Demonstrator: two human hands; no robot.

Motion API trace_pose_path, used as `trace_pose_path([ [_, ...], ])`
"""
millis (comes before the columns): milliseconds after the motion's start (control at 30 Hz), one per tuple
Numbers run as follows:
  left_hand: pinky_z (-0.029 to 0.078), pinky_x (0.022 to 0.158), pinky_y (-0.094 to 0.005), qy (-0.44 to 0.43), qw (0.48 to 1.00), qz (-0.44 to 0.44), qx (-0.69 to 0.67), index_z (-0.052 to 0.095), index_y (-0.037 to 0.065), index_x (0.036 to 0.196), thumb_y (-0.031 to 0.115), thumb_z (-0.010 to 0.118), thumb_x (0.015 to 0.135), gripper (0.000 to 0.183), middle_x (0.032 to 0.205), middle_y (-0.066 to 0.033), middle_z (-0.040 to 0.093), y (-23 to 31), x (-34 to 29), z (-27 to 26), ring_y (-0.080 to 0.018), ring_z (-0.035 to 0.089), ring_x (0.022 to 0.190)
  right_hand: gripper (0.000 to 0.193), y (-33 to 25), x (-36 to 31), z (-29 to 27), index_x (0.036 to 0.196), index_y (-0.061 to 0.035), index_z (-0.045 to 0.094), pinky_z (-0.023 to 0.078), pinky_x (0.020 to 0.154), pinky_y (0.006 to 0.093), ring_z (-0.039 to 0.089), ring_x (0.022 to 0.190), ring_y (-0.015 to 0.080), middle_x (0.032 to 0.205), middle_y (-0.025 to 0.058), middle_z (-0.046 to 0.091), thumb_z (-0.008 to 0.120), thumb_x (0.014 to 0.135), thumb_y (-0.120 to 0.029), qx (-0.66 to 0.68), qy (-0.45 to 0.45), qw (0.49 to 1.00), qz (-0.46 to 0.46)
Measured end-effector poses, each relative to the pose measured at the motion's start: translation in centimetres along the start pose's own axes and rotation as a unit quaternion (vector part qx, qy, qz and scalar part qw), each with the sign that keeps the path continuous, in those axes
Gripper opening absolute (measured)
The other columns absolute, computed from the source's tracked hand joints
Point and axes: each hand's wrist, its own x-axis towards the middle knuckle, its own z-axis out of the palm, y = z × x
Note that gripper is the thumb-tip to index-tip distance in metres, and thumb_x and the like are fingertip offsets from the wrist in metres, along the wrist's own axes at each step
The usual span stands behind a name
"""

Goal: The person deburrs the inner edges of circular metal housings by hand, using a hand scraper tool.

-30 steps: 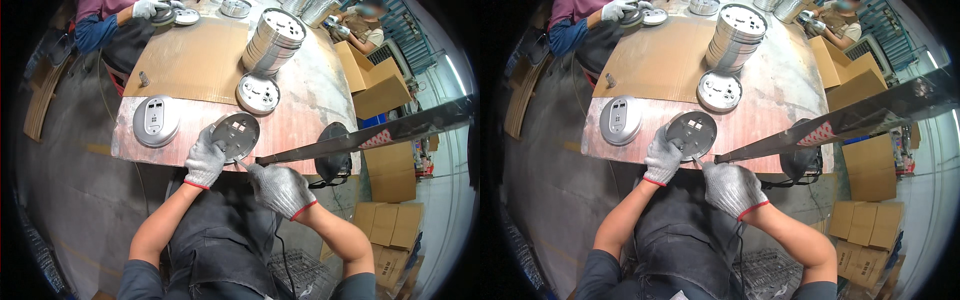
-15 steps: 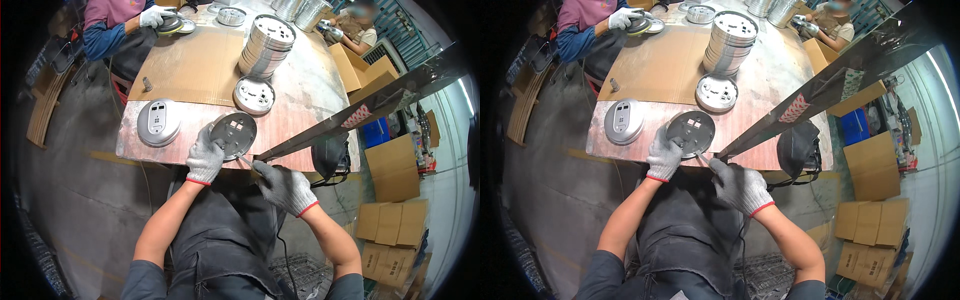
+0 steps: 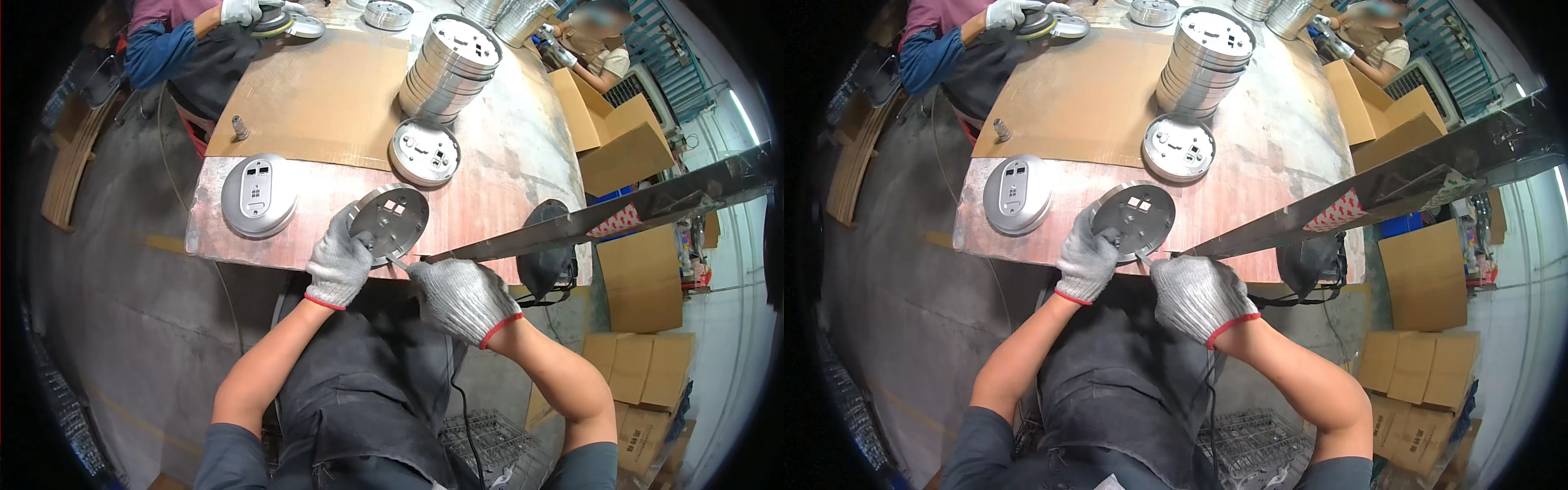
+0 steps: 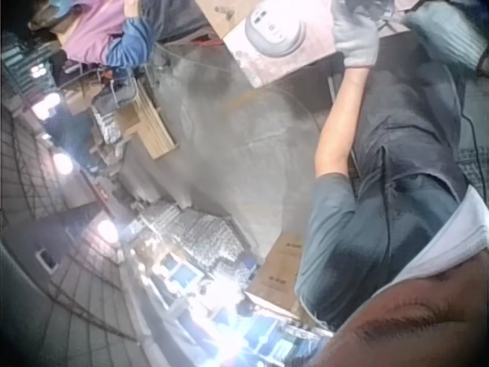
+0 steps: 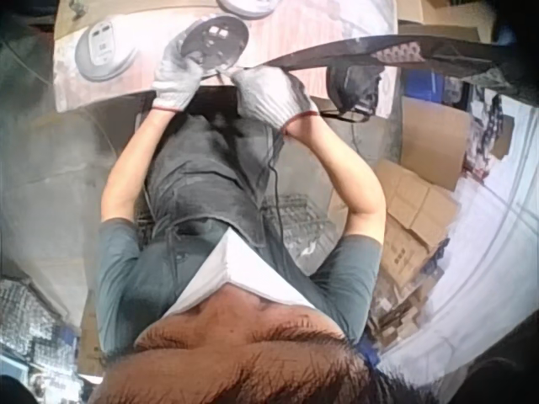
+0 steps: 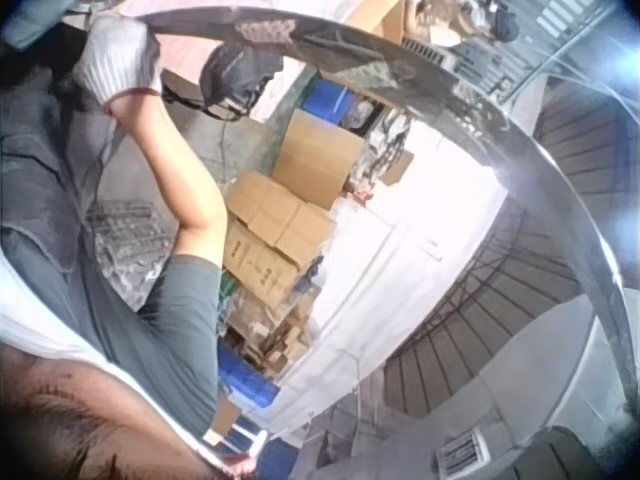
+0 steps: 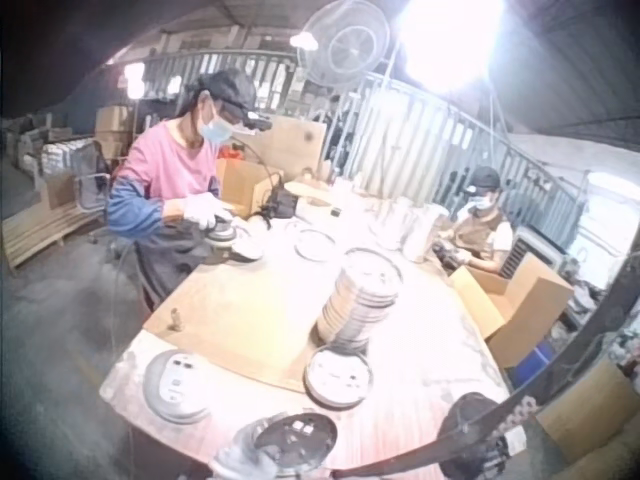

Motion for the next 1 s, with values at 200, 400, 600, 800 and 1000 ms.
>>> trace_pose_path([
  [200,0.057,0.079,-0.0521,-0.047,0.996,-0.069,0.044,0.056,0.007,0.130,0.010,0.061,0.091,0.039,0.095,-0.0238,0.072,-0.7,0.7,0.1,-0.0439,0.071,0.092,0.026,-2.0,-1.0,1.3,0.112,-0.0113,0.065,0.057,0.061,0.0485,0.070,0.070,0.0351,0.072,0.0172,0.067,0.063,0.087,-0.017,0.034,-0.014,0.993,0.115],
  [400,0.056,0.085,-0.0513,-0.110,0.978,-0.139,0.110,0.056,0.005,0.128,0.015,0.060,0.092,0.037,0.100,-0.0245,0.072,1.3,1.7,-1.0,-0.0442,0.070,0.099,0.030,-1.4,-2.9,7.1,0.119,-0.0098,0.062,0.057,0.064,0.0496,0.070,0.076,0.0424,0.081,0.0206,0.070,0.063,0.093,-0.024,0.231,0.177,0.953,0.087],
  [600,0.056,0.094,-0.0433,-0.159,0.979,-0.053,0.118,0.059,0.006,0.134,0.023,0.057,0.091,0.046,0.112,-0.0209,0.073,4.5,3.9,-7.3,-0.0367,0.071,0.106,0.044,-0.7,-4.8,4.5,0.133,-0.0144,0.059,0.057,0.077,0.0489,0.070,0.094,0.0399,0.105,0.0188,0.072,0.066,0.093,-0.032,0.198,0.139,0.965,0.097],
  [800,0.056,0.091,-0.0383,-0.231,0.959,-0.080,0.142,0.062,0.007,0.132,0.023,0.065,0.086,0.049,0.107,-0.0177,0.074,7.8,6.3,-8.1,-0.0312,0.072,0.100,0.036,0.2,-4.5,3.9,0.125,-0.0177,0.058,0.056,0.070,0.0516,0.070,0.084,0.0413,0.094,0.0174,0.072,0.066,0.091,-0.028,0.133,0.085,0.979,0.128],
  [1000,0.056,0.094,-0.0397,-0.096,0.991,0.088,0.022,0.061,0.003,0.130,0.013,0.060,0.092,0.040,0.112,-0.0183,0.073,-0.9,1.1,-1.5,-0.0345,0.071,0.105,0.044,-0.2,-3.7,4.2,0.133,-0.0211,0.060,0.057,0.069,0.0517,0.071,0.082,0.0412,0.097,0.0169,0.073,0.065,0.092,-0.034,0.136,0.072,0.980,0.123],
])
